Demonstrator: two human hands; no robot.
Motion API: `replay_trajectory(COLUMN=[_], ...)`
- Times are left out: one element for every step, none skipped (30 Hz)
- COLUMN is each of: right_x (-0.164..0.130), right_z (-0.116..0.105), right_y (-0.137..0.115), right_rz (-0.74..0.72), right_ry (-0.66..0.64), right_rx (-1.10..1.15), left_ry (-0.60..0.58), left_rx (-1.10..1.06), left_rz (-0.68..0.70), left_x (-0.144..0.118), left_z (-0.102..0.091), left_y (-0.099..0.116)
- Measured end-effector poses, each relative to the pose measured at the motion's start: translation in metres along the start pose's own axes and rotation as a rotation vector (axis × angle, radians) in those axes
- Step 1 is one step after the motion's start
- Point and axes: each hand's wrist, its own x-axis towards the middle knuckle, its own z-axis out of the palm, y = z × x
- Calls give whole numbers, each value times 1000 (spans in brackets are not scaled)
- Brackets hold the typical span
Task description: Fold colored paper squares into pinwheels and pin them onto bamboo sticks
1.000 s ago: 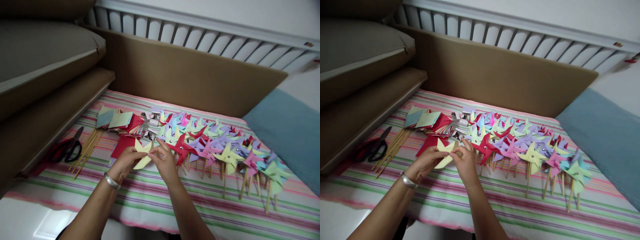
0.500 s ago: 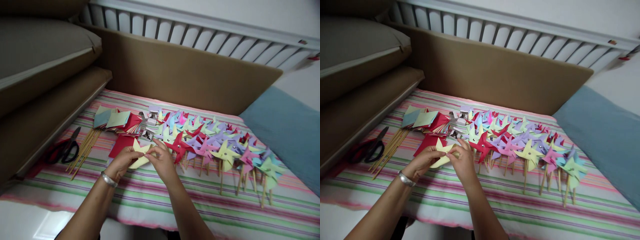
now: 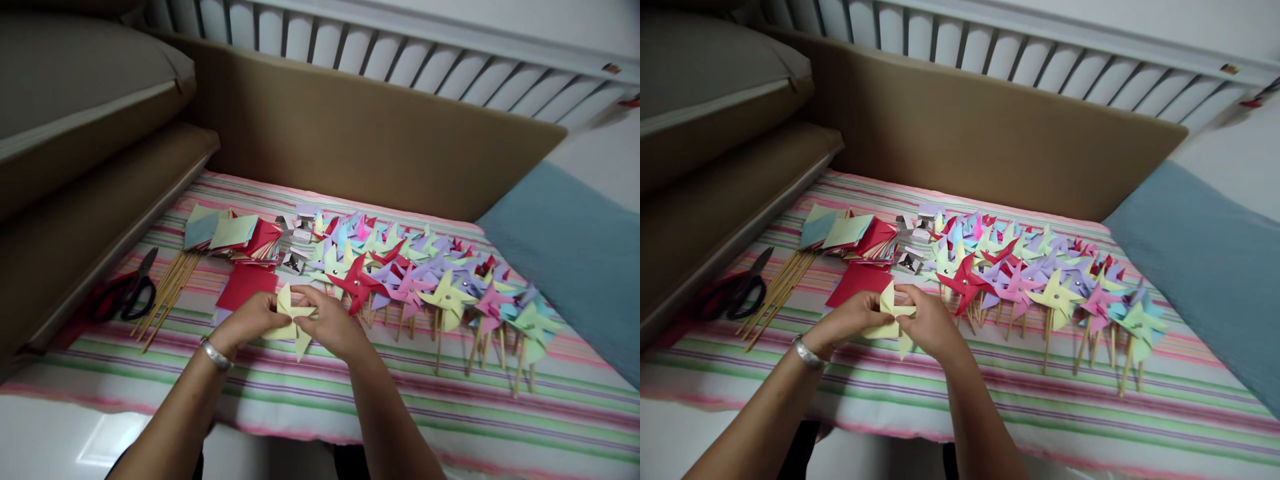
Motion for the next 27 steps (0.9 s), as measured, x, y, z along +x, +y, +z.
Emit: replay_trajectory(right_x=[0, -1, -1, -1, -1, -1, -1, -1, 0, 1, 2, 4, 5, 7, 9, 11, 12, 13, 14, 15, 15, 16, 16, 16, 16, 17, 17], right_z=[0, -1, -1, -1, -1, -1, -1, 0, 1, 2, 3, 4, 5, 5, 5, 5, 5, 6, 6, 8, 10, 12, 15, 19, 22, 25, 27], right_y=[1, 1, 1, 0, -1, -2, -2, -2, -1, 1, 3, 6, 8, 10, 12, 12, 12, 11, 9, 8, 6, 5, 4, 4, 4, 4, 5], right_rz=[1, 4, 7, 11, 11, 9, 6, 7, 13, 25, 45, 72, 100, 131, 160, 187, 209, 226, 236, 239, 234, 225, 211, 194, 175, 157, 142], right_ry=[-11, -22, -35, -49, -62, -72, -84, -100, -110, -111, -109, -102, -84, -52, -7, 49, 117, 185, 242, 287, 323, 352, 376, 393, 409, 419, 422], right_rx=[-7, -11, -12, -11, -6, 2, 10, 17, 24, 39, 70, 119, 187, 264, 341, 410, 469, 518, 561, 603, 642, 675, 699, 712, 714, 708, 699], left_ry=[-45, -102, -152, -160, -160, -157, -156, -157, -163, -172, -175, -159, -118, -49, 42, 142, 224, 269, 273, 244, 196, 144, 104, 88, 94, 112, 135], left_rx=[74, 164, 244, 285, 311, 330, 345, 358, 370, 375, 369, 342, 296, 233, 157, 75, -9, -89, -160, -224, -277, -316, -344, -365, -383, -396, -407], left_rz=[26, 50, 67, 83, 90, 93, 97, 97, 96, 94, 96, 106, 128, 160, 198, 236, 264, 274, 263, 236, 201, 164, 134, 120, 117, 118, 122], left_x=[1, 1, 2, 2, 3, 3, 3, 4, 4, 5, 5, 6, 7, 8, 8, 8, 8, 8, 7, 6, 5, 5, 4, 4, 5, 5, 6], left_z=[0, -1, -2, -2, -3, -3, -4, -4, -3, -3, -3, -2, -2, -1, 0, 1, 2, 4, 6, 8, 11, 14, 18, 21, 23, 26, 27], left_y=[-1, -3, -4, -5, -6, -7, -7, -7, -7, -7, -6, -4, -3, 0, 2, 4, 6, 7, 7, 7, 6, 4, 2, 0, -2, -3, -5])
